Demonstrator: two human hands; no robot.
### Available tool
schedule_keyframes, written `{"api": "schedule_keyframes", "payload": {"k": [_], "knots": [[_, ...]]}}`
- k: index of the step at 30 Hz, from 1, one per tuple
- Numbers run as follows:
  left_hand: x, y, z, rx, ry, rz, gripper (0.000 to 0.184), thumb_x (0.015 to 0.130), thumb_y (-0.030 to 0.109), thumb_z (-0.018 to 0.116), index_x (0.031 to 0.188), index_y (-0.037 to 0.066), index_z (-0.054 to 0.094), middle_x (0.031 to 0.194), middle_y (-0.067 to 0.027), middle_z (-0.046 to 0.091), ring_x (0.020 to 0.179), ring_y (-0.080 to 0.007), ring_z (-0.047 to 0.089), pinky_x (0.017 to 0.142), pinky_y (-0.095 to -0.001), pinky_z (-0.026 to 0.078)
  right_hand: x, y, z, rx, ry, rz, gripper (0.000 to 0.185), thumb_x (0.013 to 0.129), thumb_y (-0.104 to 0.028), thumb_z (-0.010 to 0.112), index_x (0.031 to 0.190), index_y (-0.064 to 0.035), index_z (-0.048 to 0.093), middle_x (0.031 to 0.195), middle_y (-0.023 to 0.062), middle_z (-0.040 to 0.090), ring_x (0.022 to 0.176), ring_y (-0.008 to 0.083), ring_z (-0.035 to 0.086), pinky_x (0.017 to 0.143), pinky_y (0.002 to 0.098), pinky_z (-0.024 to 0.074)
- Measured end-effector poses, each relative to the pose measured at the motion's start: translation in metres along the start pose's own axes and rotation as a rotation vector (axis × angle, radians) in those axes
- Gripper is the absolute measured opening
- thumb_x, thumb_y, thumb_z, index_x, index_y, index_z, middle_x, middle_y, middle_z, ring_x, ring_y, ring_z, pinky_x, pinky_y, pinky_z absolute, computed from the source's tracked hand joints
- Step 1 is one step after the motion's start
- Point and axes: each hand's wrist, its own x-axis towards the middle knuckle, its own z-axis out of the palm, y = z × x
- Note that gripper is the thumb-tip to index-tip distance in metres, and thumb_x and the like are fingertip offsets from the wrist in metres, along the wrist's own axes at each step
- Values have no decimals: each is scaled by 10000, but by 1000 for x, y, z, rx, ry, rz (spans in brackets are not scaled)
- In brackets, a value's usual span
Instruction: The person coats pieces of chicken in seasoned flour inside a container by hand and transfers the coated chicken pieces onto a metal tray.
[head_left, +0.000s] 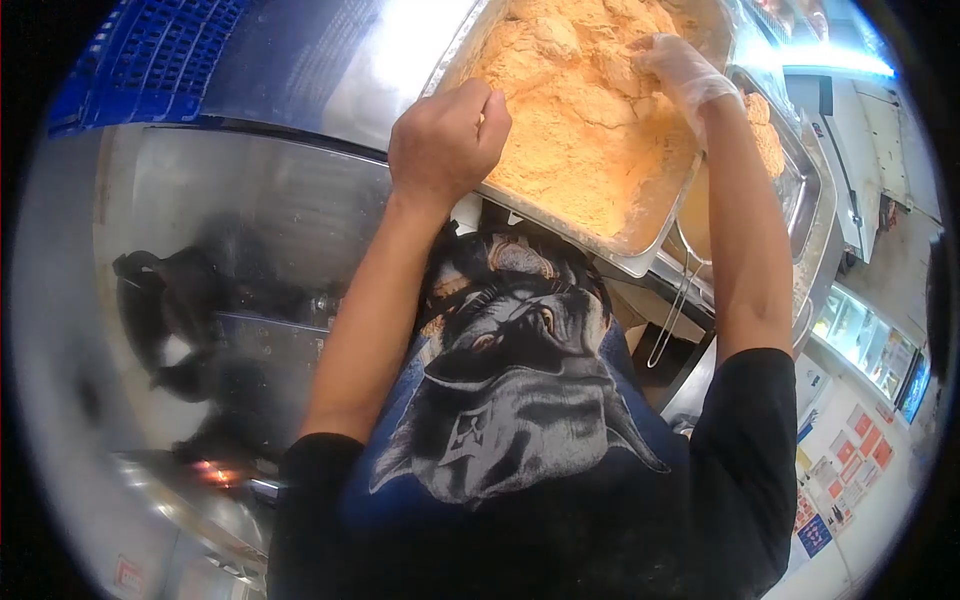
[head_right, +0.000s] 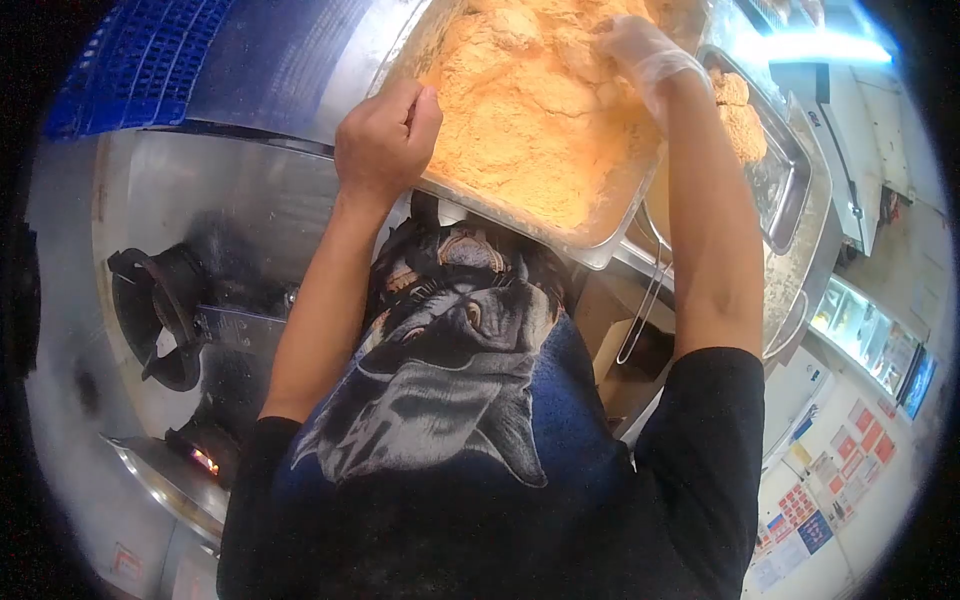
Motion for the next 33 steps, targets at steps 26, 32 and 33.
{"api": "schedule_keyframes", "payload": {"k": [26, 32, 33], "knots": [[0, -1, 0, 3, 9, -2, 253, 942, 198, 689, 724, 106, 600, 595, -107, 599, 543, -333, 611, 537, -447, 505, -99, -114, 15, 198, -230, 158, 304, 1034, -187, 666, 1240, 29, 723, 1156, 133, 787, 968, 174, 718, 875, 342, 546], [0, -1, -4, -8, -3, -6, 234, 954, 181, 685, 752, 92, 609, 631, -111, 609, 561, -334, 610, 546, -442, 497, -100, -99, 100, -385, -352, -123, 194, 997, -77, 591, 1011, 57, 729, 998, 264, 748, 916, 343, 738, 819, 444, 566], [0, 1, -5, -21, -32, -14, 218, 969, 164, 674, 778, 74, 619, 658, -123, 610, 578, -341, 610, 547, -445, 489, -103, -101, 101, -475, -377, -156, 193, 960, -71, 611, 1007, 52, 751, 980, 283, 741, 909, 377, 741, 832, 434, 583]]}}
